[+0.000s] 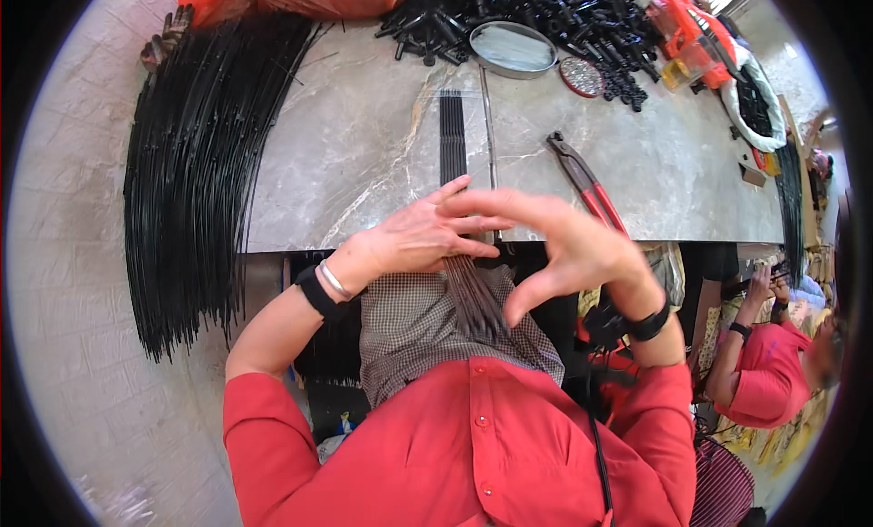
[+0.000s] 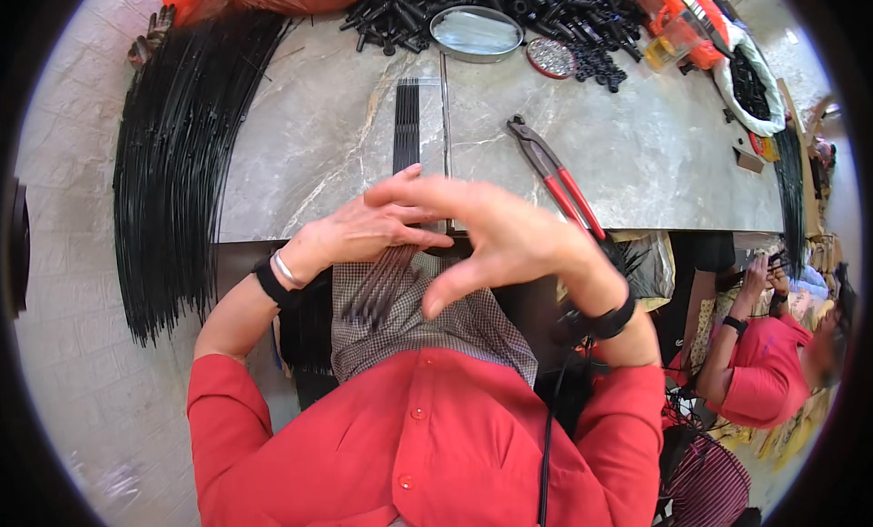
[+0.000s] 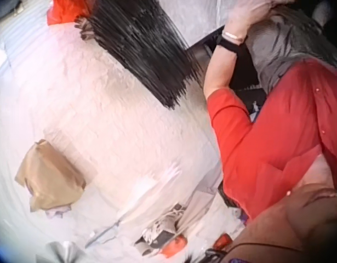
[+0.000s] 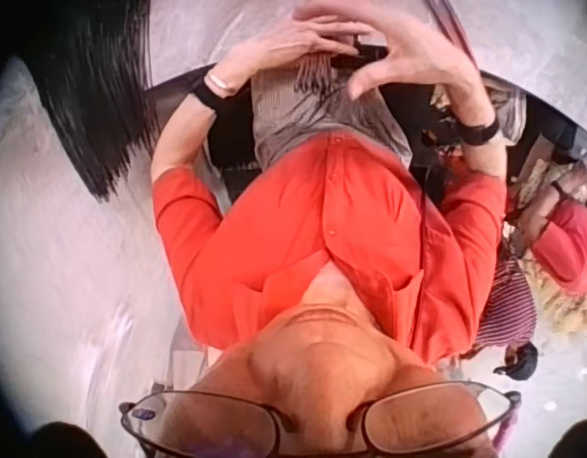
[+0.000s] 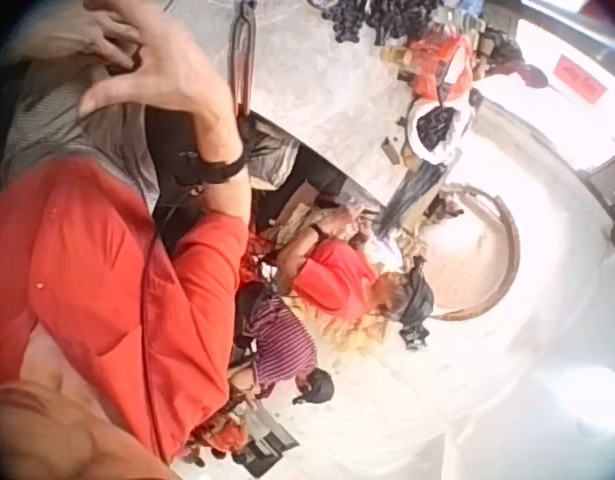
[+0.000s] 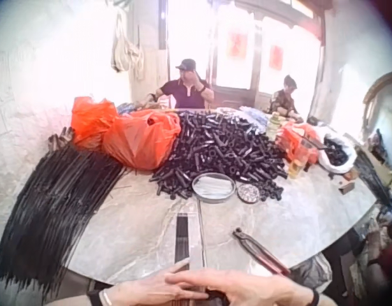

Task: The person assembles umbrella frames by inserting thin black rods into a plastic hub and securing them with pliers, then gathers a bundle of rods and aligns them on a metal guide.

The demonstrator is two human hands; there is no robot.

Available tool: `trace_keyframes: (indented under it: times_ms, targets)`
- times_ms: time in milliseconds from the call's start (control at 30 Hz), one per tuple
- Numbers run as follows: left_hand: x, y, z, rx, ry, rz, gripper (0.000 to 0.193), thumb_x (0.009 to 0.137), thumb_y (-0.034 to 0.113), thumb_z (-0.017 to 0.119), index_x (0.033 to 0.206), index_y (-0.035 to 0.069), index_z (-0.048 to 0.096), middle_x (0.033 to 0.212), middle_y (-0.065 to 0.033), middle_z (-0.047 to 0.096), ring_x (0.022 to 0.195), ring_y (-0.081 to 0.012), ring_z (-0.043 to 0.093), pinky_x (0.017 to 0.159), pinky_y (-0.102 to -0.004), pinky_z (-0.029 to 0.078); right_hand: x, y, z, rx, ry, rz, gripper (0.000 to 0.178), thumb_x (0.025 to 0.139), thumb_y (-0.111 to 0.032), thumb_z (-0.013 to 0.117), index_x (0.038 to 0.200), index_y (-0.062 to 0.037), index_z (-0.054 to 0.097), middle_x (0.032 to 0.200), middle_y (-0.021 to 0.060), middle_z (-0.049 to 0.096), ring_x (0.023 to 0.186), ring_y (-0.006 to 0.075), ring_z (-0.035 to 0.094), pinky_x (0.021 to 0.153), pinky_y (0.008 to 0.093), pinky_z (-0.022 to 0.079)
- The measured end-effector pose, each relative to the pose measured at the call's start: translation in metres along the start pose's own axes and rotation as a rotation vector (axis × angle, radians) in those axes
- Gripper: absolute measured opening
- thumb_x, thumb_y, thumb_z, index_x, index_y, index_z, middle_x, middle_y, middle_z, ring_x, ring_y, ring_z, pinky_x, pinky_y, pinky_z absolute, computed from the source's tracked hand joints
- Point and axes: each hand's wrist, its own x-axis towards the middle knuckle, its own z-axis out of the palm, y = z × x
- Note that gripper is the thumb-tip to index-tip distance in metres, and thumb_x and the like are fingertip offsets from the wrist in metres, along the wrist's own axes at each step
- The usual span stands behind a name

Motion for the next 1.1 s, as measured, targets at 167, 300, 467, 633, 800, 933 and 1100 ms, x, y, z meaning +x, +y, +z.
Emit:
trace_keyframes:
  times_ms: [167, 300, 467, 633, 800, 933, 1100]
  targets:
    - [0.0, -0.002, 0.004, 0.005, 0.115, 0.072, 0.053, 0.08, 0.029, 0.069, 0.13, 0.02, 0.055, 0.142, -0.0022, 0.048, 0.139, -0.0211, 0.034, 0.117, -0.053, 0.02, -0.011, 0.036, 0.068, -0.529, 0.315, -0.121, 0.044, 0.079, -0.016, 0.072, 0.119, -0.0025, 0.059, 0.118, 0.0163, 0.061, 0.109, 0.0329, 0.058, 0.092, 0.0404, 0.047]
    - [-0.007, 0.001, 0.007, -0.006, 0.115, 0.028, 0.055, 0.085, 0.031, 0.066, 0.135, 0.017, 0.05, 0.145, -0.0052, 0.044, 0.139, -0.0225, 0.034, 0.117, -0.0513, 0.019, -0.011, -0.006, 0.083, -0.465, 0.403, 0.006, 0.023, 0.088, -0.016, 0.06, 0.099, 0.0042, 0.06, 0.091, 0.0237, 0.064, 0.091, 0.0418, 0.061, 0.076, 0.0443, 0.049]
    - [-0.004, -0.008, 0.019, 0.105, 0.091, 0.057, 0.054, 0.086, 0.035, 0.064, 0.135, 0.015, 0.05, 0.146, -0.0085, 0.042, 0.137, -0.0244, 0.036, 0.117, -0.0496, 0.02, -0.015, -0.027, 0.089, -0.471, 0.492, 0.122, 0.019, 0.09, -0.013, 0.054, 0.091, 0.0066, 0.055, 0.079, 0.0291, 0.059, 0.079, 0.0464, 0.059, 0.066, 0.0477, 0.045]
    - [-0.003, -0.016, 0.022, 0.119, 0.056, 0.072, 0.056, 0.087, 0.034, 0.063, 0.136, 0.011, 0.048, 0.145, -0.01, 0.043, 0.137, -0.0274, 0.037, 0.118, -0.0501, 0.017, -0.016, -0.026, 0.092, -0.183, 0.637, -0.074, 0.017, 0.088, -0.007, 0.054, 0.096, 0.0058, 0.061, 0.081, 0.026, 0.062, 0.076, 0.0399, 0.062, 0.067, 0.0403, 0.047]
    - [-0.006, -0.005, 0.013, -0.009, 0.12, -0.002, 0.044, 0.085, 0.032, 0.066, 0.126, 0.018, 0.056, 0.129, -0.0064, 0.057, 0.124, -0.0266, 0.05, 0.117, -0.0505, 0.021, -0.013, -0.055, 0.085, -0.109, 0.627, -0.067, 0.022, 0.086, -0.008, 0.06, 0.105, 0.0024, 0.066, 0.088, 0.0196, 0.069, 0.082, 0.0229, 0.069, 0.073, 0.0319, 0.051]
    - [-0.005, 0.007, 0.006, -0.158, 0.102, -0.107, 0.048, 0.085, 0.032, 0.065, 0.129, 0.018, 0.054, 0.13, -0.006, 0.056, 0.127, -0.028, 0.047, 0.118, -0.049, 0.019, -0.009, -0.065, 0.079, -0.277, 0.62, -0.108, 0.02, 0.084, -0.008, 0.065, 0.101, 0.0009, 0.069, 0.085, 0.0161, 0.071, 0.075, 0.0187, 0.07, 0.068, 0.0296, 0.054]
    - [-0.013, 0.001, 0.01, 0.444, 0.02, 0.01, 0.05, 0.087, 0.032, 0.064, 0.134, 0.018, 0.051, 0.133, -0.0076, 0.054, 0.13, -0.0268, 0.045, 0.117, -0.0464, 0.023, -0.006, -0.064, 0.082, -0.164, 0.622, -0.108, 0.02, 0.082, -0.007, 0.067, 0.1, 0.0, 0.069, 0.085, 0.016, 0.07, 0.075, 0.0223, 0.071, 0.068, 0.0295, 0.054]
